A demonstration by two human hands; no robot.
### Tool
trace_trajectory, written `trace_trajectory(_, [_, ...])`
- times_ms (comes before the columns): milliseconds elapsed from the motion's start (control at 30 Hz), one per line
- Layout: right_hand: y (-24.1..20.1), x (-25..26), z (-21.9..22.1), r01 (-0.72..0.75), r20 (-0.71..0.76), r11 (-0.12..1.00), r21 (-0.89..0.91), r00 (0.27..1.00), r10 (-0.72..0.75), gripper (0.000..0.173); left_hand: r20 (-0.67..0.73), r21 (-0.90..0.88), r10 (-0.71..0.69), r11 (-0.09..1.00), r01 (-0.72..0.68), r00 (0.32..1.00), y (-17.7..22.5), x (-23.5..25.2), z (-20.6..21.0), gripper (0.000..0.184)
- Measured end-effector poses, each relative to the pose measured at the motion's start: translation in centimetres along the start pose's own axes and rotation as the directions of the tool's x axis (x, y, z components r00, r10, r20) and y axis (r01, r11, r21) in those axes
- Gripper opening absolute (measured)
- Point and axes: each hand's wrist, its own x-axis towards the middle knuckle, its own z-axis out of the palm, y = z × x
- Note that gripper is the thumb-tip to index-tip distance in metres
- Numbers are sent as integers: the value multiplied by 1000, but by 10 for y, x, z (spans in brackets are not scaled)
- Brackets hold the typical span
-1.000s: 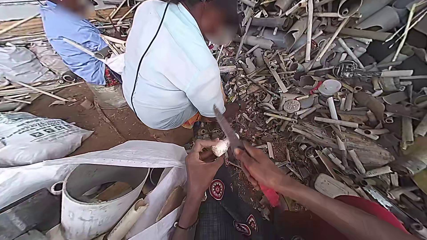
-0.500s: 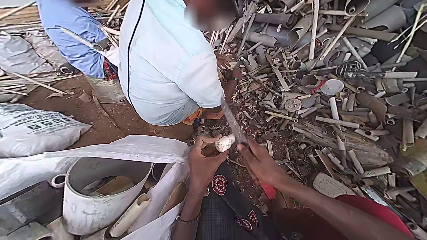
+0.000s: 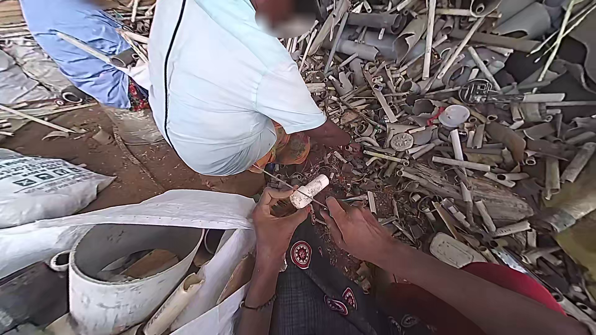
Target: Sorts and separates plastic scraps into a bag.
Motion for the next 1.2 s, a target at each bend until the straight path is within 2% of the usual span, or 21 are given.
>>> trace_trajectory(100, [0, 3, -2, -60, 27, 994, 87, 998, 58, 30, -10, -12, -6, 1000, 6, 1000, 0, 1, 1, 49])
trace_trajectory(167, [5, 8, -6, -208, 51, 958, 199, 978, 202, 36, -19, -35, -30, 999, 29, 999, 2, 0, 1, 50])
trace_trajectory(233, [19, 18, -17, -372, 81, 877, 304, 927, 365, 44, -25, -52, -37, 998, 36, 999, 4, 0, 0, 51])
trace_trajectory(300, [29, 24, -27, -425, 116, 826, 371, 903, 413, 46, -20, -64, -28, 998, 26, 999, 5, -1, 0, 51])
trace_trajectory(400, [21, 22, -25, -525, 335, 632, 570, 851, 404, 42, -26, -79, -26, 997, 23, 999, 4, -1, 0, 52])
trace_trajectory(467, [17, 15, -18, -610, 467, 488, 625, 792, 392, 38, -19, -72, -25, 997, 23, 1000, 2, -1, -2, 52])
trace_trajectory(500, [18, 15, -19, -627, 488, 453, 633, 778, 396, 38, -12, -66, -16, 998, 16, 1000, 2, -1, -2, 52])
trace_trajectory(567, [23, 18, -28, -598, 444, 457, 658, 799, 405, 36, 2, -40, 2, 999, -2, 1000, 1, 0, 0, 52])
trace_trajectory(633, [23, 21, -33, -562, 415, 410, 718, 819, 396, 32, -18, -33, 5, 999, -6, 1000, 1, -1, 2, 52])
trace_trajectory(767, [9, 6, -23, -621, 604, 325, 713, 780, 166, 31, -26, -25, -8, 1000, 7, 1000, -2, 2, 1, 51])
trace_trajectory(833, [8, 10, -29, -632, 627, 282, 722, 769, 119, 31, -31, -50, -25, 998, 23, 999, -1, 2, 0, 51])
trace_trajectory(933, [19, 18, -34, -629, 577, 283, 724, 777, 251, 31, -6, -56, -12, 998, 12, 1000, 1, 0, 1, 51])
trace_trajectory(1000, [16, 12, -28, -628, 591, 399, 668, 774, 228, 34, -16, -58, -15, 998, 14, 1000, 0, 0, 0, 52])
trace_trajectory(1033, [12, 9, -26, -625, 611, 423, 656, 769, 188, 34, -23, -56, -21, 998, 20, 1000, 0, 1, 0, 51])
trace_trajectory(1100, [6, 12, -29, -633, 619, 408, 658, 763, 186, 34, -32, -67, -13, 998, 11, 999, 0, 3, 0, 51])
trace_trajectory(1200, [11, 21, -35, -673, 578, 352, 651, 740, 345, 32, 6, -57, 49, 997, -48, 999, 0, -2, 4, 49])
